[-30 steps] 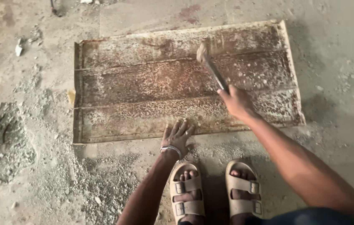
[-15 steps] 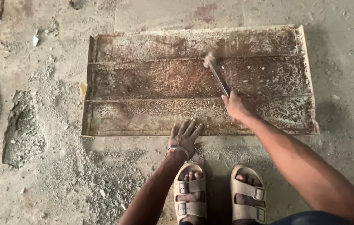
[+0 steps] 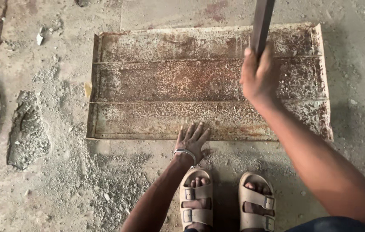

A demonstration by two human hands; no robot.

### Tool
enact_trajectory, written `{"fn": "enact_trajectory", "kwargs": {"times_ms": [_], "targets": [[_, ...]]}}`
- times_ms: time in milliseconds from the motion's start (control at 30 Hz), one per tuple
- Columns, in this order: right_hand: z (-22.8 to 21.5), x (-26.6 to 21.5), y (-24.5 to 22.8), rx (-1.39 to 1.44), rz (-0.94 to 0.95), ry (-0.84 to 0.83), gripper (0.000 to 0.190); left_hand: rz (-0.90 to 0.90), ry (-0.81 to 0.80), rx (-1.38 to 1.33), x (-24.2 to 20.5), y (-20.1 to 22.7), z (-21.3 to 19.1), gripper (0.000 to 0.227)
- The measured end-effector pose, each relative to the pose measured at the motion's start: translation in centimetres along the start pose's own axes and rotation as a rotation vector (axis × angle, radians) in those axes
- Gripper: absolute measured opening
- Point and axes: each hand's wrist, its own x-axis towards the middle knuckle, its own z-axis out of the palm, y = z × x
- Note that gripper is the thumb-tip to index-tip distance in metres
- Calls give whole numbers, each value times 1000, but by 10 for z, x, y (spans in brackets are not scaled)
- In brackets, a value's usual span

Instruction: The person repeatedly strikes a rectangular metal sheet on the floor with a hammer. The person holds the sheet steady with the left hand while swinging the hammer with the right hand to remove rust or debris.

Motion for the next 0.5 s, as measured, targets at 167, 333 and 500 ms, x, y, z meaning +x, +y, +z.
{"fn": "enact_trajectory", "kwargs": {"times_ms": [167, 333, 500], "targets": [[10, -78, 62, -847, 38, -501, 40, 9, 7, 12, 2, 5, 3, 85], [12, -96, 87, -649, 508, -674, 48, 5, 5, 6, -2, -4, 2, 86], [-2, -57, 37, -414, 392, -537, 50, 15, -6, 49, 2, -5, 0, 88]]}}
